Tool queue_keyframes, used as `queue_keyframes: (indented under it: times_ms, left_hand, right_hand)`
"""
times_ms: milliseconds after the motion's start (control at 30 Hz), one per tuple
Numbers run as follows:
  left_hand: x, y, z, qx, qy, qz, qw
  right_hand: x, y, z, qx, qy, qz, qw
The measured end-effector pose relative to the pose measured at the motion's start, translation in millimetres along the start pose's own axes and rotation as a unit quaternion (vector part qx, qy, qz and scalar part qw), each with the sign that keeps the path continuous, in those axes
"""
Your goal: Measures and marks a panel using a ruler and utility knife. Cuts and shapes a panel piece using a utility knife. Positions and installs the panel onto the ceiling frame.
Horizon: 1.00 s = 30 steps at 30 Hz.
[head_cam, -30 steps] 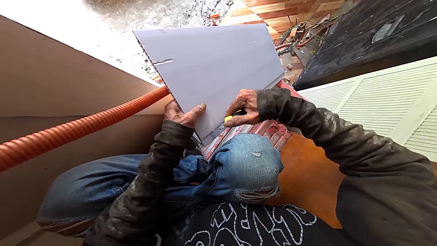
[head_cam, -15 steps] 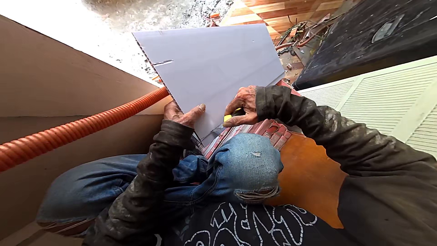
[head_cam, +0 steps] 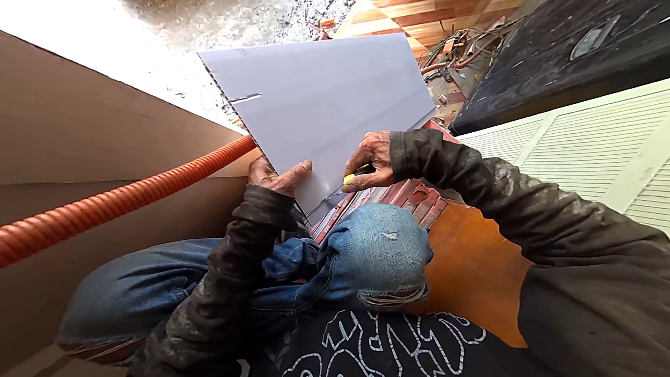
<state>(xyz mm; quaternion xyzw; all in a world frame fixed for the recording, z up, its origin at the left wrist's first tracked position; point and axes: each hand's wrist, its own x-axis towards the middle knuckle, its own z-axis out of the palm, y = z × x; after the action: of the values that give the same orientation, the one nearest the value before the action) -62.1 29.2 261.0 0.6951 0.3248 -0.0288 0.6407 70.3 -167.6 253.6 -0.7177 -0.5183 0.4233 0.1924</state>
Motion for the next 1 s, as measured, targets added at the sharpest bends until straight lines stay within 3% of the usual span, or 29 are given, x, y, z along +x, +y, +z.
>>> queue_keyframes:
  times_ms: [200, 367, 533, 600, 633, 700, 800, 867, 933, 1000]
  left_hand:
    - [1, -3, 0, 0.011, -0.003, 0.015, 1.0]
    - [1, -6, 0, -0.001, -0.005, 0.021, 1.0]
    - [-1, -9, 0, -0.02, -0.006, 0.024, 0.999]
    - [-1, -3, 1, -0.023, -0.007, 0.028, 0.999]
    - [0, -1, 0, -0.023, -0.005, 0.028, 0.999]
    - [0, 0, -2, -0.022, -0.005, 0.031, 0.999]
    - [2, -2, -4, -0.013, -0.025, 0.043, 0.999]
    - [-1, 4, 1, -0.012, -0.026, 0.041, 0.999]
    - [-1, 9, 5, -0.013, -0.015, 0.05, 0.999]
    - [-3, 12, 8, -0.012, -0.01, 0.059, 0.998]
  right_hand:
    - [0, -4, -3, 0.016, -0.015, 0.016, 1.0]
    - [1, -21, -15, -0.014, -0.065, 0.076, 0.995]
    - [-2, -1, -10, -0.049, -0.065, 0.071, 0.994]
    - [-16, 0, -17, -0.015, -0.018, 0.04, 0.999]
    - [-25, 9, -19, 0.04, 0.058, -0.029, 0.997]
    - [-38, 29, -29, 0.201, 0.168, -0.136, 0.955]
    - [-69, 59, -56, 0.33, 0.294, -0.063, 0.895]
    - [-94, 89, -48, 0.303, 0.447, 0.059, 0.84]
    - [-104, 118, -10, 0.218, 0.578, 0.26, 0.742]
    - [-99, 140, 50, 0.204, 0.61, 0.437, 0.629]
